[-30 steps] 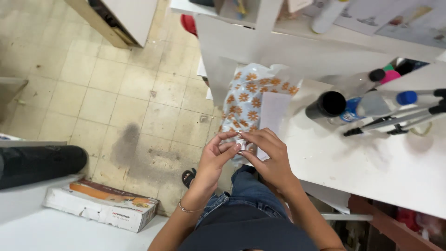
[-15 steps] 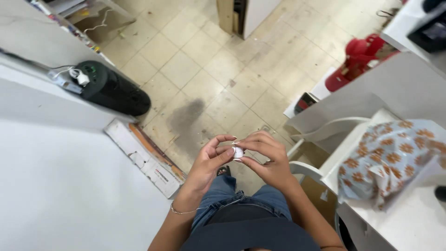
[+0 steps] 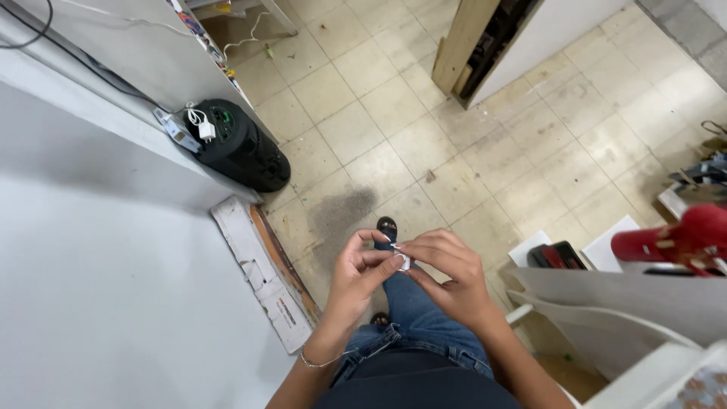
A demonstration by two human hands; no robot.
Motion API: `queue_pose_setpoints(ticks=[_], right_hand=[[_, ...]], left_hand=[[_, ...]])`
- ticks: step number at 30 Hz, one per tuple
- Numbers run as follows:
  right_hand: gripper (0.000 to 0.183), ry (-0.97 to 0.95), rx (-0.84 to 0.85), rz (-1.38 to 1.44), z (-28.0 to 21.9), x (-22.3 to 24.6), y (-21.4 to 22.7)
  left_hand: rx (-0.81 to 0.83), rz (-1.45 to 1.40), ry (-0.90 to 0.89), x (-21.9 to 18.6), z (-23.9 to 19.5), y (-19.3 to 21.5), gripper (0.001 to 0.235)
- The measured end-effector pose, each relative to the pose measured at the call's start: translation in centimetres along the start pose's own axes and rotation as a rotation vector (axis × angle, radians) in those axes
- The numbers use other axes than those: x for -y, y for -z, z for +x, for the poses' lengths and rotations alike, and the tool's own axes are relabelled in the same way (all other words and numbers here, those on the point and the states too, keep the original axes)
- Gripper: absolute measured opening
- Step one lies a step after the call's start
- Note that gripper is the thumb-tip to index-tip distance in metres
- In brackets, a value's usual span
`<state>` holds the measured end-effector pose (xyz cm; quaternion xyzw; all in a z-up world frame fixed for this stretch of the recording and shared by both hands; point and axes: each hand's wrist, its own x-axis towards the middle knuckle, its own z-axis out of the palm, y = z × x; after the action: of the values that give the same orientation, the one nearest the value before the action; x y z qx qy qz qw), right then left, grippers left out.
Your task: Wiping down a counter surface with a yellow cleaning cloth
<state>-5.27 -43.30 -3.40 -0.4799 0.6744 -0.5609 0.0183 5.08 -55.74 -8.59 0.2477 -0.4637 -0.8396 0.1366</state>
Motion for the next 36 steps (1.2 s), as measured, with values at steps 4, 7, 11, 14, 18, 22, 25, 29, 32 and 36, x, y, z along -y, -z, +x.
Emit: queue_pose_setpoints(ticks=[4, 7, 11, 14, 18, 22, 25, 29, 32, 36], right_hand=[[0.025, 0.034, 0.002, -0.057, 7.2, -6.6, -0.5], [0.026, 0.085, 0.031, -0.14, 14.1, -11.7, -0.2], [0.026, 0.091, 0.061, -0.054, 24.6, -16.4, 0.4], [0.024, 0.113, 0.113, 0.026, 31.6, -19.4, -0.2], [0.02, 0.158, 0.169, 0.091, 40.1, -23.7, -1.9], [0.021, 0.213, 0.221, 0.046, 49.3, -30.4, -4.1], [0.023, 0.197, 0.208, 0.066, 56.8, -34.6, -6.4], [0.026, 0.051, 0.147, 0.091, 67.4, -38.5, -7.9], [0.026, 0.008, 0.077, 0.086, 74.9, -41.9, -7.2], [0.03, -0.14, -0.065, 0.181, 81.5, -48.3, -5.7]], left_hand=[[0.032, 0.124, -0.033, -4.0, 9.2, 0.9, 0.042], [0.085, 0.233, -0.055, -6.8, 17.6, 1.2, 0.051], [0.103, 0.235, -0.082, -12.3, 27.4, 0.2, 0.048], [0.069, 0.251, -0.088, -16.0, 32.7, 0.5, 0.047], [0.022, 0.219, -0.065, -19.7, 40.3, 2.6, 0.046], [0.018, 0.119, 0.009, -23.7, 50.0, 5.4, 0.041], [-0.028, 0.179, -0.057, -25.9, 58.5, 7.9, 0.038], [0.072, 0.22, -0.055, -30.9, 70.2, 9.7, 0.048], [0.142, 0.249, -0.025, -35.5, 79.0, 9.2, 0.048], [0.244, 0.328, -0.018, -39.4, 90.5, 7.5, 0.049]])
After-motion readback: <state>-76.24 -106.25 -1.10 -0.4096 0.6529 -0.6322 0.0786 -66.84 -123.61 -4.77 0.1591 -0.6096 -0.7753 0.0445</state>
